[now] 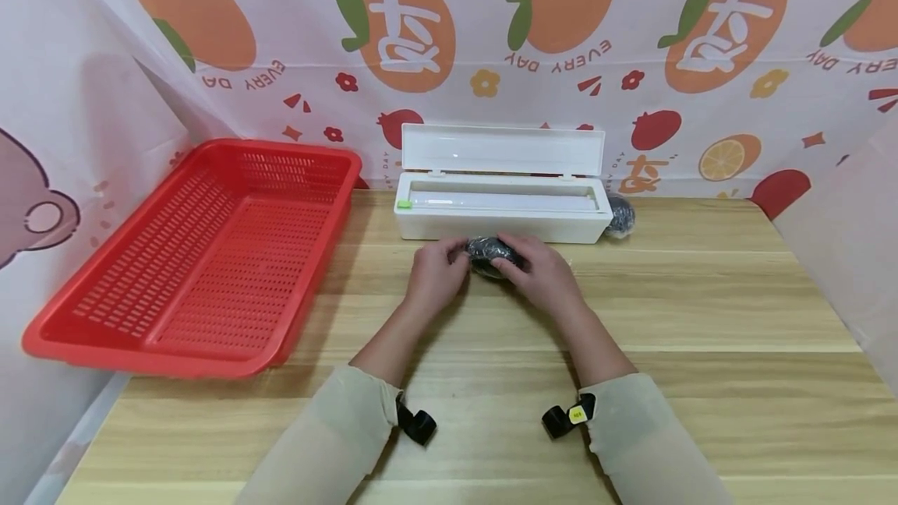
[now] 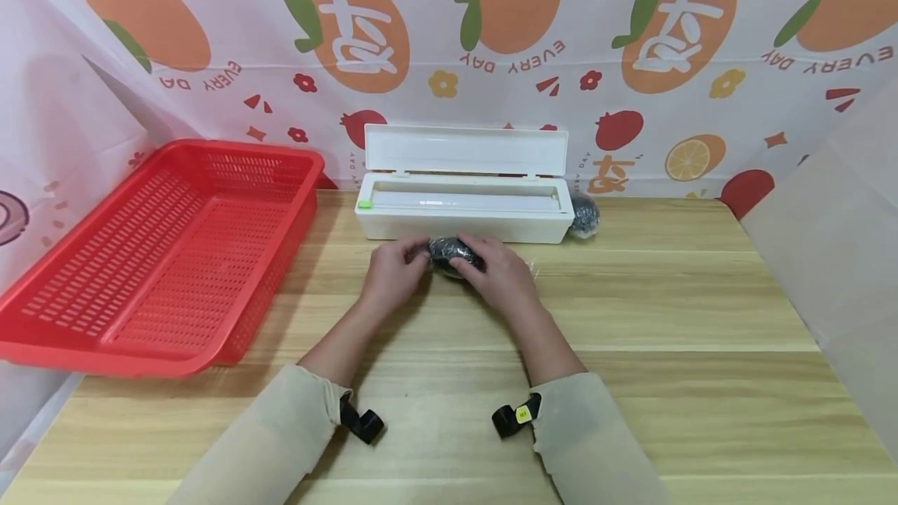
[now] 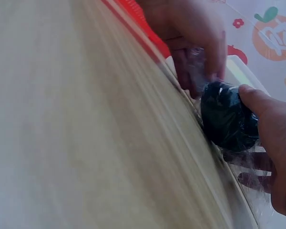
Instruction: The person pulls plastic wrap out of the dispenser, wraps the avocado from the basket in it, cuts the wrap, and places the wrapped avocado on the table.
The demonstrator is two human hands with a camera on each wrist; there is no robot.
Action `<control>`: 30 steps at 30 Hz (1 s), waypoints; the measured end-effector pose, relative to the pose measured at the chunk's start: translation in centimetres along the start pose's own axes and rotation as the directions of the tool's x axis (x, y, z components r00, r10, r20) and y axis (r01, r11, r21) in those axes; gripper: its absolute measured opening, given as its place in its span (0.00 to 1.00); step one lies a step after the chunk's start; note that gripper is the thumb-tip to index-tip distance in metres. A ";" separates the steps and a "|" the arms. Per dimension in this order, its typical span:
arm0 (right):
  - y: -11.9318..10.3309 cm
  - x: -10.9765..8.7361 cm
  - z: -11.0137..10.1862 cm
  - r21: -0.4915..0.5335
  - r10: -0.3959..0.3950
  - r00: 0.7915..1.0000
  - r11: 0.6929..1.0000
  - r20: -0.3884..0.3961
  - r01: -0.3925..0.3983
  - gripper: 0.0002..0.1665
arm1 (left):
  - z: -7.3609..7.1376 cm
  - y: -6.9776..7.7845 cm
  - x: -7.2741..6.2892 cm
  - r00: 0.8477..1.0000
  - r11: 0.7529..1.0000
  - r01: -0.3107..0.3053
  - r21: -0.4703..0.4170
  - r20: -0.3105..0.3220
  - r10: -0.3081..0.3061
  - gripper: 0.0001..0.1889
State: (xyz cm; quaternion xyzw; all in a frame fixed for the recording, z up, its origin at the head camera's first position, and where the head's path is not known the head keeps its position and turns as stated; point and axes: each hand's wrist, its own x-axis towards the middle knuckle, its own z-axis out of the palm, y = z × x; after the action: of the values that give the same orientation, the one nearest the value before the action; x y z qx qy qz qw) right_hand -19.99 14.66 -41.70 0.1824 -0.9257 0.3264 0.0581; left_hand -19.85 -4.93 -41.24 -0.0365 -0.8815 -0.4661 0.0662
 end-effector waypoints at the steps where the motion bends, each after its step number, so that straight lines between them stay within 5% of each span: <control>1: 0.0 0.0 0.0 -0.003 -0.001 1.000 1.000 -0.010 0.001 0.31 | 0.1 0.3 -0.1 0.999 0.998 0.044 -0.053 0.004 -0.044 0.16; 6: 0.2 0.1 0.3 0.038 0.016 0.998 0.999 -0.063 -0.014 0.33 | 0.7 1.1 -0.5 0.976 0.913 0.217 -0.345 0.045 -0.215 0.21; 9: 0.5 0.1 0.4 0.099 0.058 0.995 0.994 -0.087 -0.049 0.36 | 0.9 1.1 -0.5 0.977 0.886 0.209 -0.413 0.045 -0.209 0.20; 15: 1.1 0.3 0.3 0.207 0.156 0.987 0.968 -0.050 -0.143 0.35 | 0.8 0.1 -0.1 0.995 0.953 0.087 -0.289 -0.013 -0.094 0.20; 19: 1.2 0.2 0.0 0.248 0.200 0.980 0.949 0.006 -0.196 0.33 | 0.7 -0.4 0.0 0.998 0.990 -0.063 -0.128 -0.012 0.062 0.27; 24: 1.2 0.1 -0.4 0.305 0.208 0.976 0.927 0.065 -0.218 0.31 | 0.6 -0.8 -0.1 0.963 0.966 -0.244 -0.082 0.098 0.251 0.34; 30: 1.0 0.0 -0.5 0.353 0.189 0.975 0.910 0.114 -0.217 0.30 | 0.5 -1.1 -0.4 0.928 0.970 -0.211 -0.122 0.288 0.238 0.33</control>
State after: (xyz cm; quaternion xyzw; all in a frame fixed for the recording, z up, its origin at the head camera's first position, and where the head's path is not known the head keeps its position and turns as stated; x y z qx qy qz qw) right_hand -20.41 15.71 -41.88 0.1053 -0.8647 0.4889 -0.0466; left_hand -19.64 -5.12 -42.46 -0.2103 -0.8496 -0.4834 -0.0174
